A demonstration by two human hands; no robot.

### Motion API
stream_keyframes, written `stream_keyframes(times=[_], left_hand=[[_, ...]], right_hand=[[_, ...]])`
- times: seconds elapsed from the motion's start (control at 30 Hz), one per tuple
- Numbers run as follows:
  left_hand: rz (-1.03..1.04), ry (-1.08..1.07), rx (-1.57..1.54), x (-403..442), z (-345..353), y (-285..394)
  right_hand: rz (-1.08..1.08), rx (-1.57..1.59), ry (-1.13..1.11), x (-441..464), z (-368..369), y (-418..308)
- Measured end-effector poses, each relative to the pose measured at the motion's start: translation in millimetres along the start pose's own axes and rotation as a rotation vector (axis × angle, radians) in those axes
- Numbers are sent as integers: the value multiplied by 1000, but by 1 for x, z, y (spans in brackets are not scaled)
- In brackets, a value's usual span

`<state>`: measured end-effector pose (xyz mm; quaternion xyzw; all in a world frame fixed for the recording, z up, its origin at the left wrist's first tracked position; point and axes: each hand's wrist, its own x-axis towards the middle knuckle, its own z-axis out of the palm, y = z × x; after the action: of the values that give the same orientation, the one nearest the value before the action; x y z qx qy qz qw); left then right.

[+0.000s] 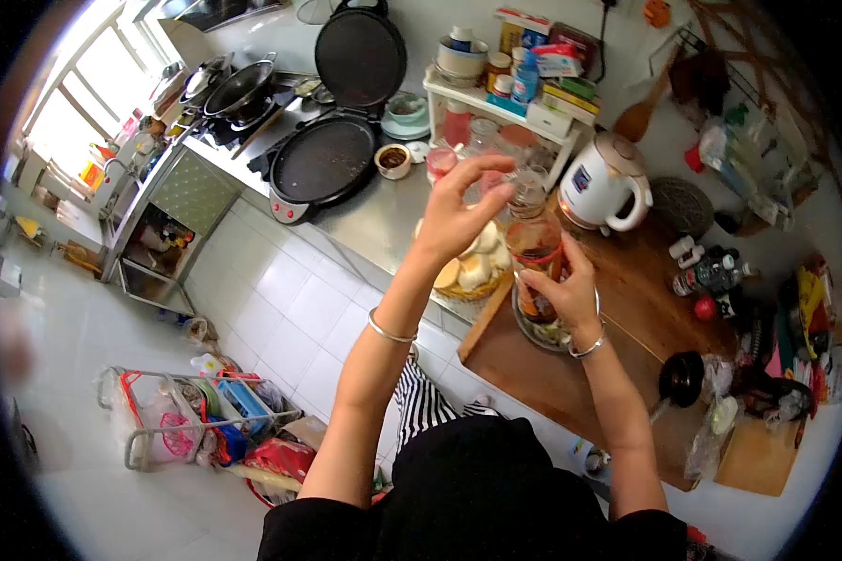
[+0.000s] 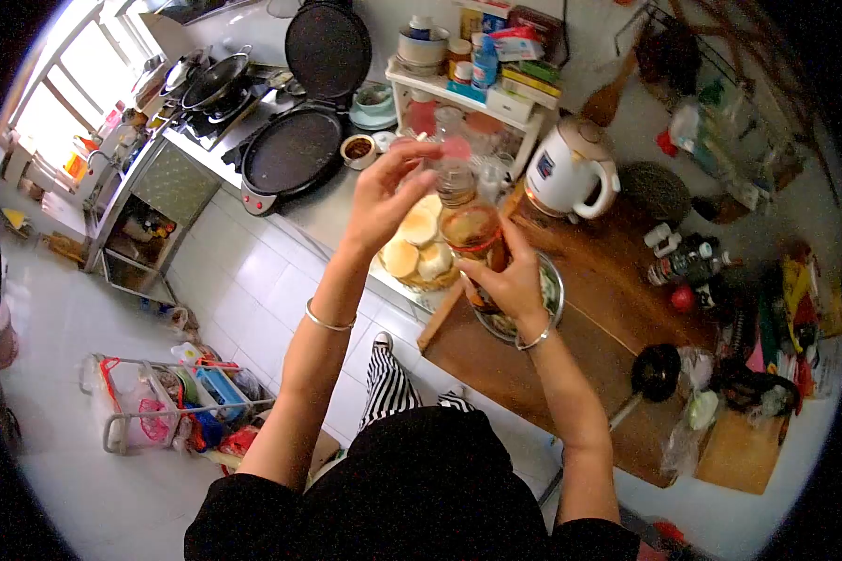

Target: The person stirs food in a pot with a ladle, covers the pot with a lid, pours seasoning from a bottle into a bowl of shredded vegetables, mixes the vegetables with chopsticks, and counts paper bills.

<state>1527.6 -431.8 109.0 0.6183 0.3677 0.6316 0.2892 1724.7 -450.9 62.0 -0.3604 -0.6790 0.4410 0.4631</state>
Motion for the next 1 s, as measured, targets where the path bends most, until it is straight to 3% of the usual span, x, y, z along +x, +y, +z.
stream_keyframes(times=[0.1, 0.17, 0.23, 0.47, 0.77, 1.0], left_hand=[[-130, 182, -219, 2, -52, -15], [-141, 218, -191, -1, -89, -27], [-303, 339, -111, -13, -128, -70], [-544, 267, 30, -39, -185, -181], [-690, 128, -1, -35, -188, -308], [-822, 93, -140, -24, -184, -319]], right_hand=[[-48, 88, -7, 42, 59, 14], [-46, 264, -37, 72, 101, 17], [-18, 266, -25, 97, 141, 29], [46, 189, 119, 164, 240, 115], [162, -157, 277, 210, 271, 210], [177, -267, 293, 213, 275, 244]])
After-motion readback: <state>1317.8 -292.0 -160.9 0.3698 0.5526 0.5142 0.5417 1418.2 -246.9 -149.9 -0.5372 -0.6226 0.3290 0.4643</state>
